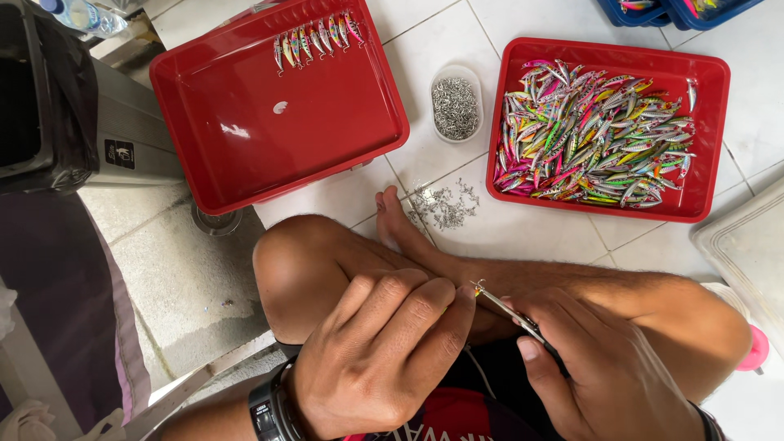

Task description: The person sits on a tiled floor and uses pliers to attach small metal swivels to colorful soft plastic fishing lures. They pick up a lure, attach a swivel, and place the finished item into a red tray. The process is repeated for several lures.

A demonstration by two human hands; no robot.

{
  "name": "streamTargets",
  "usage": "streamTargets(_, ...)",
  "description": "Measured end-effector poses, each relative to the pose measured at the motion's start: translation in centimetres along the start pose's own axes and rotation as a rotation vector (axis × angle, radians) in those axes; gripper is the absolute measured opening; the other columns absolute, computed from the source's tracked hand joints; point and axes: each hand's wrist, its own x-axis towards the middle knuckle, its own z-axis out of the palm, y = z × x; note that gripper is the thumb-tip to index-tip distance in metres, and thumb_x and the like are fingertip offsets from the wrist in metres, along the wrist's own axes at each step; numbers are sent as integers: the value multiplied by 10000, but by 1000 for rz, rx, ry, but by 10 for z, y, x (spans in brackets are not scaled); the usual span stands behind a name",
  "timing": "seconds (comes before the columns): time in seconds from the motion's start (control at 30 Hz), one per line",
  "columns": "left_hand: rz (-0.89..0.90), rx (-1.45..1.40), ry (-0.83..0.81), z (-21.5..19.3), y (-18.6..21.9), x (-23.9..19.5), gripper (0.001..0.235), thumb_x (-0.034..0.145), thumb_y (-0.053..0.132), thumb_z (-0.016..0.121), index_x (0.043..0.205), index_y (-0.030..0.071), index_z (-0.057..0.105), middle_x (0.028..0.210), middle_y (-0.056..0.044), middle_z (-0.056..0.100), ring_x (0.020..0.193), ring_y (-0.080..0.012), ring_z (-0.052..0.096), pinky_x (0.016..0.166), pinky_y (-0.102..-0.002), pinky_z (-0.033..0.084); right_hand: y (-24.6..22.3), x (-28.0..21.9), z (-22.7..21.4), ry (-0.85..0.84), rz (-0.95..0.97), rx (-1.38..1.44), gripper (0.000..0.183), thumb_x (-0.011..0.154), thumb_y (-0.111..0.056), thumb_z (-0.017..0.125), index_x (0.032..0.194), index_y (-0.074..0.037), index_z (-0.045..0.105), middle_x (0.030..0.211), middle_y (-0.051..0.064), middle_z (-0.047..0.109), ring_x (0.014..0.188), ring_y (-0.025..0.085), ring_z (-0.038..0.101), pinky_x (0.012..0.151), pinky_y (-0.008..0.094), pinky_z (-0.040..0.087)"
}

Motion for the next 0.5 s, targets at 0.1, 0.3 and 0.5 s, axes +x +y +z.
streamTargets(0.1, 7, 42, 2, 2, 1, 1, 212, 1076, 24, 502, 1137, -49, 692, 1070, -144, 630, 888, -261, 626, 708, -387, 473, 5, -3, 7, 82, -47, -143, 373, 864, -109, 562, 1228, -71, 632, 1184, 74, 733, 1057, 235, 710, 916, 392, 534)
streamTargets(0.3, 50, 81, -12, 4, 0, 3, 247, 1082, 24, 460, 1107, -59, 691, 1033, -147, 629, 838, -265, 593, 675, -378, 443, 5, -3, 15, 168, -43, -438, 238, 888, -219, 566, 1088, -105, 627, 898, 67, 639, 691, 339, 622, 560, 483, 514)
streamTargets(0.5, 91, 67, -19, 6, -5, 3, 188, 1074, 15, 515, 1085, -38, 695, 1044, -151, 631, 840, -263, 600, 680, -367, 453, 12, 4, -3, -70, 77, 228, 239, 992, -293, 509, 1040, -129, 677, 941, -11, 800, 833, 150, 769, 788, 300, 572)
